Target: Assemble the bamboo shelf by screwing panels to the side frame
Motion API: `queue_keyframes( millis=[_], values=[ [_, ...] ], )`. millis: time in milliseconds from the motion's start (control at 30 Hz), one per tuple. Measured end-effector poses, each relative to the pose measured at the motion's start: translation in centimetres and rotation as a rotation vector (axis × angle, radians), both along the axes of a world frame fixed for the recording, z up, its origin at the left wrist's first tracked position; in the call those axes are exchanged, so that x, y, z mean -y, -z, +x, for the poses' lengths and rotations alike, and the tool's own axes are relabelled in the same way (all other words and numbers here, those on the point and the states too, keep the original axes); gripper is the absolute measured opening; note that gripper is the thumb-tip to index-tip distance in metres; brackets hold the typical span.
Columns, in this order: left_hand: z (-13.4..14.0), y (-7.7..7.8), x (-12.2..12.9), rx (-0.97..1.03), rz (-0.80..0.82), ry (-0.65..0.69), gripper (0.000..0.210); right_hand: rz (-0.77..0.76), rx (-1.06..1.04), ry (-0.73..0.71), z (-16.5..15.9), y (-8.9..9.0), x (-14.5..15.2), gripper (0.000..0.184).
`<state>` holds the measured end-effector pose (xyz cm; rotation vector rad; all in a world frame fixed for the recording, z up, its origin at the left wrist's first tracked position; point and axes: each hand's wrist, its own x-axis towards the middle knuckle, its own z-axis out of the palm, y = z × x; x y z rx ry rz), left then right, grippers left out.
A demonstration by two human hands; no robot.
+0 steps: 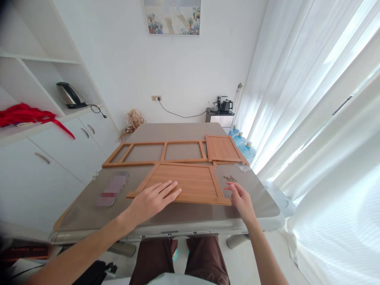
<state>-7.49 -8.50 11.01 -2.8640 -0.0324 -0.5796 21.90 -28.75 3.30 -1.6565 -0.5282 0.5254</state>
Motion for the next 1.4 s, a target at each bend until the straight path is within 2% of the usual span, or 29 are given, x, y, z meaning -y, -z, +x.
queue_keyframes(
  millis=[100, 200, 333, 467, 567, 667, 900, 1067, 1200, 1333, 1400],
  values=[
    [-0.3, 3.6, 0.7, -0.008, 0.062, -0.021, 0.049, 0.031, -0.031, -0.009, 0.4, 0.9, 0.8, 0.051],
    [-0.9, 6.1, 1.2, 0.013, 0.108, -0.059, 0.046, 0.034, -0.040, -0.014, 0.6, 1.5, 1.0, 0.052],
    [-1.5, 8.1, 1.9, 0.012, 0.035, -0.147, 0.048, -0.009, 0.011, -0.053, 0.6, 2.1, 0.6, 0.055],
    [-1.3, 9.2, 2.7, 0.037, -0.212, -0.275, 0.043, -0.128, 0.144, -0.083, 0.8, 2.5, -0.1, 0.054],
    [-1.0, 9.7, 2.7, 0.042, -0.363, -0.314, 0.046, -0.230, 0.272, -0.144, 0.8, 2.6, -1.0, 0.048],
    [-0.9, 9.8, 2.4, 0.041, -0.443, -0.321, 0.047, -0.290, 0.368, -0.217, 0.3, 2.8, -2.1, 0.043],
    [-1.1, 9.4, 2.4, -0.024, -0.417, -0.282, 0.045, -0.434, 0.575, -0.263, -0.8, 3.3, -3.6, 0.038],
    [-0.9, 8.9, 3.0, -0.050, -0.424, -0.284, 0.040, -0.496, 0.586, -0.257, -1.0, 3.2, -3.9, 0.041],
    [-0.9, 8.3, 1.7, -0.031, -0.505, -0.258, 0.043, -0.462, 0.554, -0.235, -1.2, 2.9, -4.0, 0.039],
    [-1.3, 8.5, -0.5, -0.040, -0.505, -0.364, 0.065, -0.419, 0.522, -0.122, -0.5, 3.1, -3.9, 0.042],
    [-1.6, 9.0, -1.1, -0.074, -0.488, -0.378, 0.073, -0.414, 0.517, -0.117, 0.0, 3.3, -3.9, 0.044]
  ],
)
